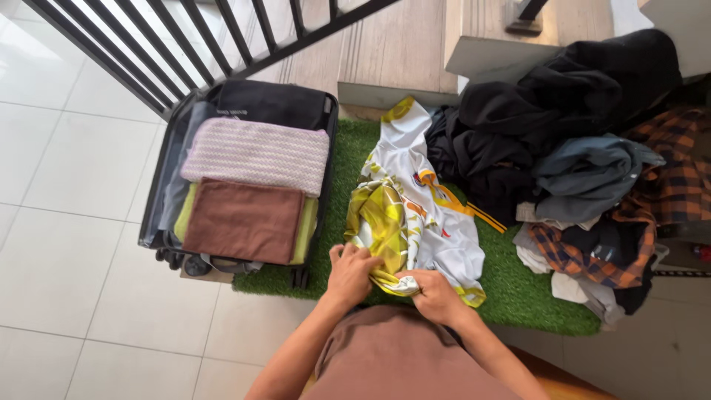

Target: The person folds a shirt by hand on a green mat, smoothing the fabric and folding the sides inward before placing it onto a stack in a suitcase.

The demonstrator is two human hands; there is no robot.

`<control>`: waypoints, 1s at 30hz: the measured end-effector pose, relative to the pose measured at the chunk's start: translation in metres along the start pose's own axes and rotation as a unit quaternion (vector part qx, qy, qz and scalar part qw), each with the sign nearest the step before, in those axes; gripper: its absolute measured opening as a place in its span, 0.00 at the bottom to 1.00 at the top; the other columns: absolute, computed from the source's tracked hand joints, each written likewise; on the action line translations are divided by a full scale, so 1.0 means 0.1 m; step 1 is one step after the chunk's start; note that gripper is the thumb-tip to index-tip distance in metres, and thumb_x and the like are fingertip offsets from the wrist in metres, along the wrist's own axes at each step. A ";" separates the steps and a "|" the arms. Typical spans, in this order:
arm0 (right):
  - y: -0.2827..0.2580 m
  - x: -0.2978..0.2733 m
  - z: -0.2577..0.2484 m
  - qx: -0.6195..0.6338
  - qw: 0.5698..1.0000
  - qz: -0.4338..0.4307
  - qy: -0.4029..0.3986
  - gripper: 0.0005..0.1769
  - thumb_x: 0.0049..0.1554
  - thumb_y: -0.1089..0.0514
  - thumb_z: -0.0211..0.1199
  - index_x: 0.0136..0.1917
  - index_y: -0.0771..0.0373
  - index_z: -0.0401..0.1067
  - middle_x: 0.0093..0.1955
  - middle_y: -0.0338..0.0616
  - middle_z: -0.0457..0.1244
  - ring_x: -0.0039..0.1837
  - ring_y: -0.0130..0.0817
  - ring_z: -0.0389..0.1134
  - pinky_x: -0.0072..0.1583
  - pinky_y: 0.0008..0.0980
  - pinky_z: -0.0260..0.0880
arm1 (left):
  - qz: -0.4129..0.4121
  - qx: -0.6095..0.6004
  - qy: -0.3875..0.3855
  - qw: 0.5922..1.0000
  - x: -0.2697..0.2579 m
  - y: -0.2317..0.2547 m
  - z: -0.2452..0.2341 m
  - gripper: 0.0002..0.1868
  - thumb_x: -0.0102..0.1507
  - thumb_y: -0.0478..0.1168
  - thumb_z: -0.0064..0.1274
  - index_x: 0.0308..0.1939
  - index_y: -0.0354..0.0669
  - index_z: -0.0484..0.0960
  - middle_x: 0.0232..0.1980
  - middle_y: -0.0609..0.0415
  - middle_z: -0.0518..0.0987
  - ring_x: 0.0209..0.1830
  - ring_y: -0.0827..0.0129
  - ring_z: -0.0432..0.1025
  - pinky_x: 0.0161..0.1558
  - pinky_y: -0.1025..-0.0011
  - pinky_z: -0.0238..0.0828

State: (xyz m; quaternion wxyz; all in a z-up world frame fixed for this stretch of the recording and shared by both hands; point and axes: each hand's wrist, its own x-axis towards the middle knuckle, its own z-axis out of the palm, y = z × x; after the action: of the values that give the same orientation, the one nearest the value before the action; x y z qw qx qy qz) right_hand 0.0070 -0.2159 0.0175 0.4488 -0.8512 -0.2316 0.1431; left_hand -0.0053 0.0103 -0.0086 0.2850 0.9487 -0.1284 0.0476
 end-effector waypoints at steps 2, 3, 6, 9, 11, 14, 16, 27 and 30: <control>-0.02 -0.08 -0.10 0.038 0.999 0.004 -0.020 0.23 0.47 0.73 0.53 0.53 0.66 0.78 0.51 0.51 0.74 0.54 0.40 0.77 0.57 0.34 0.74 | -0.004 0.020 0.010 1.000 -0.02 0.00 0.16 0.17 0.52 0.33 0.58 0.41 0.60 0.89 0.42 0.59 0.79 0.53 0.58 0.69 0.63 0.43 0.50; -0.02 -0.12 -0.15 0.072 0.997 0.000 -0.035 0.23 0.47 0.74 0.52 0.53 0.67 0.78 0.50 0.49 0.74 0.53 0.38 0.77 0.57 0.33 0.74 | 0.001 -0.011 0.031 0.999 -0.03 -0.02 0.25 0.13 0.50 0.37 0.61 0.38 0.56 0.89 0.44 0.56 0.80 0.54 0.56 0.69 0.62 0.39 0.47; 0.07 -0.14 -0.31 0.145 0.987 -0.018 -0.067 0.24 0.45 0.76 0.50 0.52 0.68 0.78 0.48 0.48 0.75 0.51 0.37 0.76 0.56 0.32 0.74 | -0.016 -0.061 0.080 0.995 0.11 -0.15 0.52 0.10 0.52 0.39 0.61 0.37 0.53 0.89 0.49 0.56 0.81 0.58 0.57 0.68 0.63 0.39 0.46; 0.33 -0.29 -0.52 0.233 0.967 0.004 -0.103 0.27 0.42 0.76 0.46 0.49 0.69 0.79 0.44 0.48 0.73 0.48 0.37 0.73 0.52 0.31 0.73 | -0.048 -0.116 0.100 0.987 0.10 -0.24 0.81 0.11 0.54 0.36 0.59 0.40 0.51 0.87 0.51 0.56 0.82 0.60 0.59 0.70 0.66 0.46 0.51; 0.52 -0.34 -0.73 0.277 0.954 0.027 -0.112 0.29 0.39 0.76 0.44 0.48 0.70 0.80 0.42 0.48 0.72 0.45 0.37 0.71 0.48 0.31 0.72 | -0.045 -0.144 0.101 0.983 0.14 -0.30 0.94 0.13 0.53 0.35 0.59 0.42 0.49 0.85 0.51 0.54 0.83 0.59 0.57 0.71 0.64 0.48 0.55; 0.65 -0.29 -1.02 0.321 0.920 0.216 -0.053 0.28 0.44 0.75 0.42 0.50 0.69 0.79 0.39 0.56 0.73 0.39 0.47 0.74 0.42 0.42 0.76 | -0.116 -0.255 0.039 0.959 0.17 -0.25 1.03 0.23 0.55 0.27 0.45 0.54 0.45 0.79 0.52 0.44 0.81 0.57 0.49 0.74 0.59 0.57 0.70; 0.68 -0.23 -1.23 -0.055 0.974 0.180 0.128 0.26 0.45 0.73 0.51 0.55 0.65 0.76 0.49 0.50 0.71 0.52 0.39 0.72 0.54 0.36 0.70 | -0.123 -0.244 -0.020 0.962 0.19 -0.14 0.98 0.24 0.55 0.26 0.45 0.55 0.42 0.76 0.49 0.37 0.81 0.54 0.41 0.74 0.53 0.54 0.69; 0.73 -0.28 -0.30 0.014 0.980 0.187 -0.068 0.30 0.48 0.48 0.75 0.58 0.66 0.74 0.54 0.53 0.71 0.55 0.38 0.72 0.55 0.35 0.71 | -0.199 -0.503 -0.137 0.830 0.42 0.27 1.08 0.17 0.67 0.39 0.50 0.58 0.39 0.80 0.52 0.52 0.83 0.53 0.67 0.77 0.56 0.67 0.72; 0.64 -0.13 0.01 0.073 0.982 0.167 -0.053 0.28 0.49 0.51 0.73 0.58 0.69 0.72 0.53 0.53 0.70 0.55 0.39 0.71 0.54 0.38 0.71 | -0.172 -0.624 -0.155 0.746 0.41 0.38 1.03 0.19 0.69 0.41 0.49 0.63 0.38 0.76 0.56 0.58 0.80 0.55 0.76 0.73 0.58 0.73 0.70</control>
State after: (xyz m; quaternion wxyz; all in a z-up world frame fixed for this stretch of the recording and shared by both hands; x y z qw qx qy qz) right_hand 0.0121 -0.2533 -0.0355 0.4665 -0.8340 -0.0988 0.2776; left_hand 0.0254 -0.0857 -0.0680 0.7931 0.5593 -0.0068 -0.2410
